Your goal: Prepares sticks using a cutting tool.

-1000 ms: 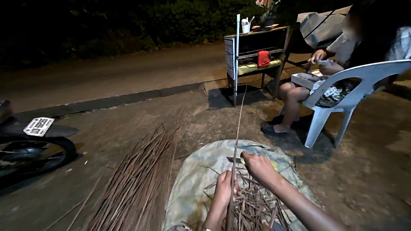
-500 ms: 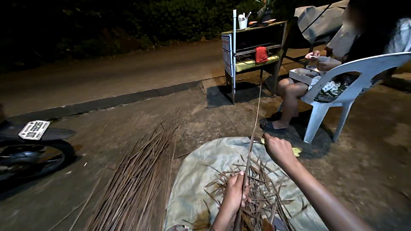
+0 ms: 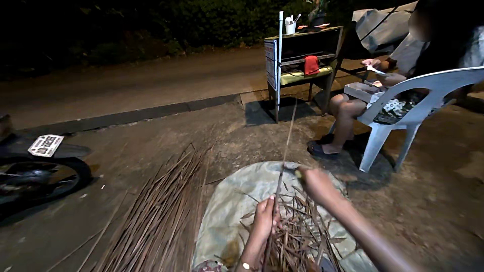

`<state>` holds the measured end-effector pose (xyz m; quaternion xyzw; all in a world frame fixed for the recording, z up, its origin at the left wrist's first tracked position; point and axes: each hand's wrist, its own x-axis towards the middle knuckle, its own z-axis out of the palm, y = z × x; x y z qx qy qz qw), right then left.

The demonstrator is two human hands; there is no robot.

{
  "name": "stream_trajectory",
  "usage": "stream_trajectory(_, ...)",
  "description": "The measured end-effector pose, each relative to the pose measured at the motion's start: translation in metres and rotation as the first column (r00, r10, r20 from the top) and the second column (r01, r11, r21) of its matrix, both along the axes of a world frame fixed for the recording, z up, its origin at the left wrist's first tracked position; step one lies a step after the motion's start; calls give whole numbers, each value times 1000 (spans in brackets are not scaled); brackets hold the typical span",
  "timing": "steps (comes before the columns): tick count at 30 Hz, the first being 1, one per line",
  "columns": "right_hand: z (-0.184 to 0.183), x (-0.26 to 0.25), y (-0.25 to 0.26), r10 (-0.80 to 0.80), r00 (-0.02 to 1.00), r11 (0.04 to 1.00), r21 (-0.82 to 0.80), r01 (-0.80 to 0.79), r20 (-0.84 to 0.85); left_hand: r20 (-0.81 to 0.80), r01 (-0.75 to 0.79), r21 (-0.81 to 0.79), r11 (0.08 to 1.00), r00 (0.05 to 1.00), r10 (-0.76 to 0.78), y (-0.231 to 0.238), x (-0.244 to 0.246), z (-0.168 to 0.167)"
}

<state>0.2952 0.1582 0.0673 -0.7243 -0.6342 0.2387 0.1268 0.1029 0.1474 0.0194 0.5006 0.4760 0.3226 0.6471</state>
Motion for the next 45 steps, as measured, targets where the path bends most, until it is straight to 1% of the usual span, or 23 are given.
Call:
stream_trajectory(2, -1, -41, -10, 210, 978, 977, -41, -209, 11, 38, -118, -4, 993, 992, 118, 6, -4, 1)
stream_trajectory(3, -3, -55, -15, 274, 961, 961, -48, -272, 38, 48, -176, -17, 984, 983, 177, 7, -5, 3)
stream_trajectory(4, -5, -63, -17, 302, 950, 953, -49, -299, 77, 49, -202, -26, 979, 978, 203, 6, -7, 4)
stream_trajectory(5, -9, -64, -18, 291, 950, 957, -25, -290, 110, 52, -192, -22, 981, 980, 193, 5, -9, 5)
stream_trajectory(7, -17, -54, -13, 215, 963, 974, 30, -223, 162, 43, -110, 1, 994, 993, 110, 2, -10, 4)
stream_trajectory(10, -25, -30, -2, 62, 975, 995, 66, -78, 211, -2, -14, -5, 1000, 1000, 14, -6, -1, 3)
stream_trajectory(13, -31, -1, 8, -59, 969, 996, 77, 42, 242, -9, 58, -26, 998, 998, -59, -14, 9, -1)
stream_trajectory(16, -35, 34, 16, -178, 961, 984, 29, 176, 214, -7, 139, -48, 989, 990, -140, -19, 15, -3)
stream_trajectory(18, -37, 58, 18, -262, 944, 965, 52, 257, 200, -20, 174, -54, 983, 984, -175, -22, 15, -3)
stream_trajectory(20, -32, 66, 16, -295, 934, 955, 75, 286, 200, -23, 177, -34, 984, 984, -178, -20, 13, -5)
stream_trajectory(21, -28, 60, 15, -284, 941, 959, 72, 275, 182, -21, 165, -23, 986, 986, -166, -18, 11, -7)
stream_trajectory(23, -18, 32, 10, -186, 976, 982, 37, 183, 111, -33, 115, -9, 993, 993, -115, -10, 7, -8)
stream_trajectory(25, -14, -7, 2, 13, 998, 1000, -17, -13, 54, -38, 18, 6, 1000, 999, -18, -2, 3, -7)
stream_trajectory(27, -13, -41, -7, 230, 973, 972, -58, -229, 11, 1, -104, -1, 995, 995, 104, 4, -1, -2)
stream_trajectory(28, -14, -53, -10, 301, 953, 952, -59, -301, 6, 27, -174, -21, 984, 984, 175, 6, -2, 0)
stream_trajectory(29, -17, -59, -12, 338, 941, 940, -55, -337, 18, 40, -213, -37, 976, 976, 215, 6, -4, 1)
stream_trajectory(30, -20, -61, -12, 344, 938, 939, -41, -343, 43, 48, -216, -40, 976, 975, 218, 7, -6, 1)
stream_trajectory(32, -25, -53, -9, 293, 951, 956, -12, -293, 101, 62, -134, -12, 991, 989, 135, 4, -9, -1)
stream_trajectory(35, -31, -31, 0, 131, 977, 991, 12, -135, 167, 3, -1, 1, 1000, 1000, 1, -3, -2, -1)
stream_trajectory(39, -39, 6, 11, -59, 975, 998, 38, 52, 215, -10, 86, -47, 995, 996, -86, -15, 10, -5)
stream_trajectory(42, -42, 34, 17, -114, 967, 993, 14, 114, 226, 12, 152, -70, 986, 988, -152, -19, 14, -8)
stream_trajectory(45, -45, 60, 20, -207, 957, 978, 45, 202, 204, 9, 200, -71, 977, 980, -200, -20, 16, -9)
